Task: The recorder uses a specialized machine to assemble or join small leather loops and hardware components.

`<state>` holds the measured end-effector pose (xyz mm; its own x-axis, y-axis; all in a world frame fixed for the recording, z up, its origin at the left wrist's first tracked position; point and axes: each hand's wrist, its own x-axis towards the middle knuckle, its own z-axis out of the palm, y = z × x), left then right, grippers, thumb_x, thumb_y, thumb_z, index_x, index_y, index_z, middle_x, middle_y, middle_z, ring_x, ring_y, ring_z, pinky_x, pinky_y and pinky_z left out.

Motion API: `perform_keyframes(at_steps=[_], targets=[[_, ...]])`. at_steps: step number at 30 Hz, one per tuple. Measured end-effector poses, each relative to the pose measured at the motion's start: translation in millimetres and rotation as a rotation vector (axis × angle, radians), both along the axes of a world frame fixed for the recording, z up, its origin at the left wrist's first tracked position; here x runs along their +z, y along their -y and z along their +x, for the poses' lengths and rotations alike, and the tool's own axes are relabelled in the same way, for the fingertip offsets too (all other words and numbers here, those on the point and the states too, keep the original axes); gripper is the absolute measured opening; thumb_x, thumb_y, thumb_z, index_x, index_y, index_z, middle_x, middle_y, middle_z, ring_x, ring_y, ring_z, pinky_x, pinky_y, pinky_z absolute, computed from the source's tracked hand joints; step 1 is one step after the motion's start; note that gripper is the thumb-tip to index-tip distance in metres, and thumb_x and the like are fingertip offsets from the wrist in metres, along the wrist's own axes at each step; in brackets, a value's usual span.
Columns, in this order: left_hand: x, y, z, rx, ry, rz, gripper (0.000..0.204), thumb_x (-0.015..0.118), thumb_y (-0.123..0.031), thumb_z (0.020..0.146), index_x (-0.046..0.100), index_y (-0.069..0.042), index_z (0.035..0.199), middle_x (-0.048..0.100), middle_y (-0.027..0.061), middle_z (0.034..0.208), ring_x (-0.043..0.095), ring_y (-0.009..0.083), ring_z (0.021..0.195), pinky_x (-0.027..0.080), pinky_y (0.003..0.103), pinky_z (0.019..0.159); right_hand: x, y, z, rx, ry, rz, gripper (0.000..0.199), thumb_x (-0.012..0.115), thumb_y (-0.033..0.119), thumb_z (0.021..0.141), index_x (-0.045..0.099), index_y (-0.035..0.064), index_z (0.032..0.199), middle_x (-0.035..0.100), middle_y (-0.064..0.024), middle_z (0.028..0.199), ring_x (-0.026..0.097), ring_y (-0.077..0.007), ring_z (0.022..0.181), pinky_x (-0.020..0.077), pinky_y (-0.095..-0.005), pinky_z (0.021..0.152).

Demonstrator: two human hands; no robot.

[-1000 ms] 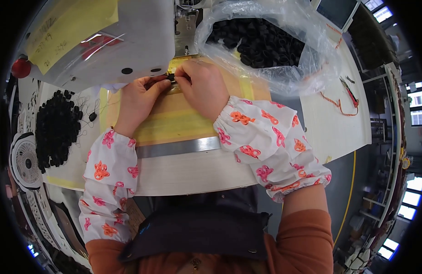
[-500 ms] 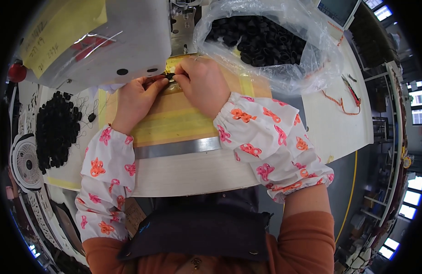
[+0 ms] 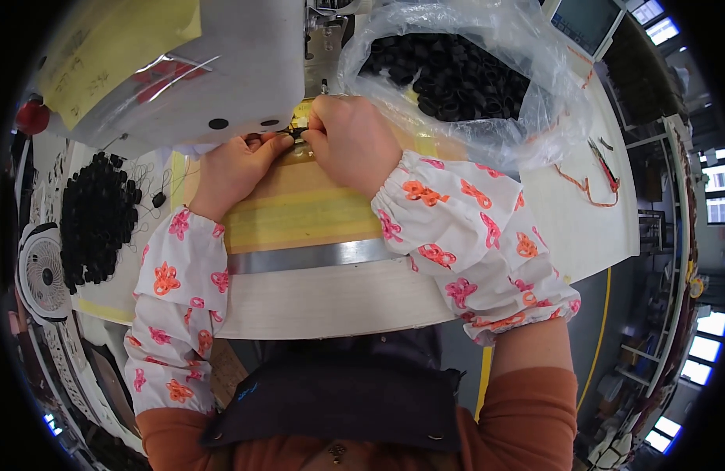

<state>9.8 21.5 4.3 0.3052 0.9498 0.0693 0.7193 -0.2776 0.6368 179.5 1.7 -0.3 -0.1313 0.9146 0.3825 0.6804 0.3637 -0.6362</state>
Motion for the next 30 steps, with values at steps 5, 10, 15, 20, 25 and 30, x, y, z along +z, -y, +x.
perform_keyframes(at_steps=[5,10,15,20,25,30], targets=[[-23.5,-7.8,-12.2,-0.026,0.171,0.060,0.028,0.065,-0.033,0.073,0.063,-0.005,0.075,0.053,-0.0009,0.053,0.046,0.0083,0.048,0.036,0.024,0.048,1.6,-4.9,-4.6,0.010,-0.016,-0.068,0.012,0.063,0.008,0.066,0.053,0.0004,0.064,0.056,-0.0153,0.059,0.056,-0.0318,0.058,0.0443,-0.0368,0.052],[-2.7,-1.4,1.0,0.056,-0.017,-0.102,0.030,0.065,-0.034,0.074,0.063,-0.004,0.075,0.056,-0.0007,0.057,0.050,0.0075,0.052,0.039,0.022,0.051,0.8,-1.6,1.6,-0.020,-0.033,-0.080,0.013,0.063,0.009,0.066,0.053,0.0008,0.064,0.056,-0.0141,0.058,0.056,-0.0310,0.057,0.0440,-0.0364,0.051],[-11.6,1.3,-6.7,0.051,0.129,-0.041,0.031,0.065,-0.035,0.073,0.063,-0.004,0.075,0.056,-0.0012,0.056,0.051,0.0072,0.052,0.039,0.022,0.051,3.5,1.0,-5.2,-0.033,-0.015,-0.096,0.014,0.064,0.010,0.066,0.053,0.0008,0.063,0.056,-0.0136,0.058,0.056,-0.0306,0.056,0.0441,-0.0362,0.052],[-8.0,1.6,0.9,0.074,0.069,-0.072,0.031,0.067,-0.034,0.072,0.063,-0.004,0.075,0.055,-0.0024,0.055,0.048,0.0053,0.051,0.038,0.022,0.049,-2.1,3.5,2.4,-0.028,-0.074,-0.035,0.016,0.065,0.011,0.066,0.053,0.0007,0.063,0.056,-0.0137,0.058,0.056,-0.0300,0.056,0.0443,-0.0362,0.051],[-9.3,-3.1,2.0,0.049,0.093,0.015,0.031,0.066,-0.033,0.073,0.061,-0.003,0.073,0.050,-0.0026,0.051,0.045,0.0061,0.047,0.036,0.023,0.047,-2.9,1.0,3.9,-0.061,-0.105,-0.051,0.017,0.066,0.012,0.066,0.054,0.0013,0.063,0.057,-0.0132,0.058,0.057,-0.0295,0.055,0.0445,-0.0362,0.051],[-1.2,8.9,4.3,0.021,0.037,0.230,0.021,0.057,-0.028,0.078,0.062,-0.009,0.083,0.058,0.0070,0.059,0.057,0.0228,0.052,0.042,0.034,0.048,-10.0,-5.5,9.1,-0.022,-0.105,0.029,0.019,0.066,0.017,0.067,0.055,0.0024,0.065,0.058,-0.0120,0.059,0.057,-0.0272,0.053,0.0448,-0.0360,0.050]])
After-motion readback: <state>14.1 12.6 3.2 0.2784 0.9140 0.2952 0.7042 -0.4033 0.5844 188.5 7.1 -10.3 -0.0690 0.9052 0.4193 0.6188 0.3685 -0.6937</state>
